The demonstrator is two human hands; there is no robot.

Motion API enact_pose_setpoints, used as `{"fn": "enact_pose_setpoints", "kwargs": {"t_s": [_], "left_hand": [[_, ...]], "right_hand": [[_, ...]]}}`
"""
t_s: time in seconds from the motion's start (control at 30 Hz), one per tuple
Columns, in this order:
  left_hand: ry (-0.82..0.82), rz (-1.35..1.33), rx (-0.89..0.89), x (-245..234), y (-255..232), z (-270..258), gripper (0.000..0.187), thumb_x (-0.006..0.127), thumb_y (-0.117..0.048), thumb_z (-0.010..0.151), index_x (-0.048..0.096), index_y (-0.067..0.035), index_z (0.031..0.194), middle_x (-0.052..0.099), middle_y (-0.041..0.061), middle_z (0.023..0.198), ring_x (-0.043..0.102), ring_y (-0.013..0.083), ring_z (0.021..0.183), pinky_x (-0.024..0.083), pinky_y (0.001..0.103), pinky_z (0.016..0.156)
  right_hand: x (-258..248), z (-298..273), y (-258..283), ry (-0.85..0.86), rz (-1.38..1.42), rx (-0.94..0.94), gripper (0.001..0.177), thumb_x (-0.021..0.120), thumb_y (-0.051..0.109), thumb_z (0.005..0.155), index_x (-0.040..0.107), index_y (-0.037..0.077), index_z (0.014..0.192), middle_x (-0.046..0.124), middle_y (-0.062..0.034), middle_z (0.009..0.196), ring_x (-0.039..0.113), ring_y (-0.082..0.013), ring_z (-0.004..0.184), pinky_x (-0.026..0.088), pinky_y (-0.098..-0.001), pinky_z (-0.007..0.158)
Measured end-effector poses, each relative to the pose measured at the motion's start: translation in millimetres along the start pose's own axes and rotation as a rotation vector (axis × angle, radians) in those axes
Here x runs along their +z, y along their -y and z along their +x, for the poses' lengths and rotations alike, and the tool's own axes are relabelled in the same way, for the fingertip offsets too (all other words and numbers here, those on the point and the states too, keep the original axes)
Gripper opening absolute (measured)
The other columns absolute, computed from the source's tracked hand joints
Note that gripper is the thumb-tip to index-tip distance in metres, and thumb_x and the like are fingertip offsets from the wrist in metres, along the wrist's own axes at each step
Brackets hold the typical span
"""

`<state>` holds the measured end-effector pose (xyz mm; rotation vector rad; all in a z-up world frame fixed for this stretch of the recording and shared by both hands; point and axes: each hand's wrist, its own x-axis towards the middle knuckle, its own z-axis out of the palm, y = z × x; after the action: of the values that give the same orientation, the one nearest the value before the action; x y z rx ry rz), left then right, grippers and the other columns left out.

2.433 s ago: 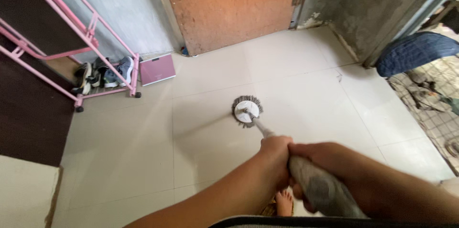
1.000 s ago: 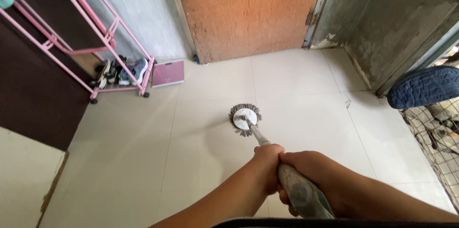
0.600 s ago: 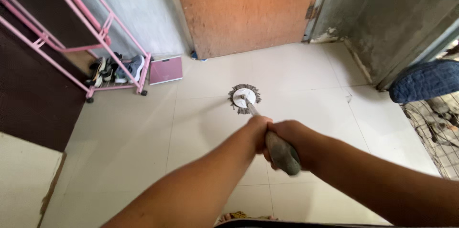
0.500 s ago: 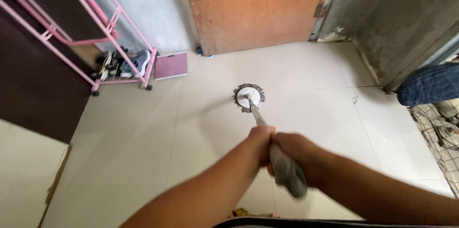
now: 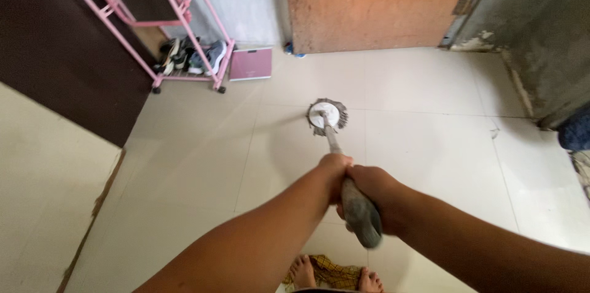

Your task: The person mops the tiled floor of a room using a spin mop, moving the mop head across the surface and into the corners.

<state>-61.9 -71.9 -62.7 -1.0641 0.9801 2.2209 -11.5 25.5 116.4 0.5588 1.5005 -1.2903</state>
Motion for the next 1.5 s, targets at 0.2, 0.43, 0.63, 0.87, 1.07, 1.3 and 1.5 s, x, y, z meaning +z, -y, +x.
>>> {"fn": "enact_pose_setpoints", "kwargs": {"t_s": [0.2, 0.43, 0.63, 0.87, 1.07, 1.3, 1.5], "left_hand": [[-0.104, 0.036, -0.013, 28, 11, -28, 0.041, 0.056, -0.023, 0.098, 0.047, 0.007, 0.125, 0.062, 0.028, 0.116, 0.065, 0.0410, 0.101, 0.055, 0.058, 0.085], [-0.348, -0.010, 0.000, 25, 48, -96, 0.061, 0.059, -0.020, 0.098, 0.030, -0.019, 0.151, 0.059, 0.020, 0.128, 0.070, 0.0360, 0.110, 0.063, 0.049, 0.091], [-0.229, -0.016, 0.062, -2, -25, -59, 0.061, 0.059, -0.021, 0.098, 0.028, -0.018, 0.152, 0.058, 0.021, 0.131, 0.068, 0.0369, 0.112, 0.062, 0.051, 0.090], [-0.251, 0.019, 0.075, -23, -50, -55, 0.062, 0.058, -0.022, 0.099, 0.026, -0.018, 0.152, 0.056, 0.021, 0.135, 0.066, 0.0381, 0.114, 0.060, 0.053, 0.089], [-0.429, -0.037, 0.043, -22, -28, -91, 0.068, 0.058, -0.020, 0.099, 0.019, -0.019, 0.155, 0.054, 0.024, 0.139, 0.064, 0.0386, 0.118, 0.058, 0.055, 0.090], [-0.328, -0.079, 0.117, -7, -100, -31, 0.068, 0.057, -0.021, 0.099, 0.018, -0.017, 0.154, 0.053, 0.024, 0.138, 0.063, 0.0384, 0.118, 0.058, 0.054, 0.090], [-0.337, -0.131, 0.152, 11, -98, -17, 0.068, 0.057, -0.021, 0.099, 0.017, -0.016, 0.154, 0.052, 0.025, 0.138, 0.063, 0.0382, 0.117, 0.058, 0.054, 0.090]], "right_hand": [[-20, -18, 0, 0.037, -0.008, -0.022, 0.051, 0.032, 0.044, 0.105, 0.053, -0.002, 0.101, 0.057, -0.0154, 0.071, 0.055, -0.0224, 0.050, 0.051, -0.0387, 0.046], [-14, -19, -28, 0.011, -0.065, -0.038, 0.034, 0.036, 0.033, 0.107, 0.060, 0.014, 0.121, 0.070, -0.0164, 0.077, 0.057, -0.0225, 0.047, 0.050, -0.0355, 0.044], [10, 12, 19, 0.061, -0.065, -0.021, 0.043, 0.030, 0.041, 0.109, 0.055, 0.006, 0.116, 0.065, -0.0161, 0.078, 0.056, -0.0199, 0.050, 0.050, -0.0336, 0.043], [32, 20, 39, 0.106, -0.182, -0.051, 0.054, 0.034, 0.048, 0.105, 0.058, 0.001, 0.114, 0.068, -0.0129, 0.077, 0.059, -0.0176, 0.052, 0.050, -0.0338, 0.045], [49, 4, 40, -0.020, -0.021, 0.108, 0.046, 0.036, 0.028, 0.110, 0.044, 0.009, 0.151, 0.070, -0.0109, 0.088, 0.069, -0.0167, 0.066, 0.058, -0.0300, 0.055], [15, 47, 105, 0.165, -0.358, -0.010, 0.049, 0.031, 0.046, 0.106, 0.058, 0.008, 0.122, 0.062, -0.0108, 0.071, 0.057, -0.0181, 0.050, 0.051, -0.0356, 0.045], [-12, 50, 127, 0.212, -0.429, 0.004, 0.055, 0.031, 0.047, 0.109, 0.056, -0.003, 0.109, 0.060, -0.0147, 0.071, 0.059, -0.0216, 0.049, 0.052, -0.0367, 0.043]]}}
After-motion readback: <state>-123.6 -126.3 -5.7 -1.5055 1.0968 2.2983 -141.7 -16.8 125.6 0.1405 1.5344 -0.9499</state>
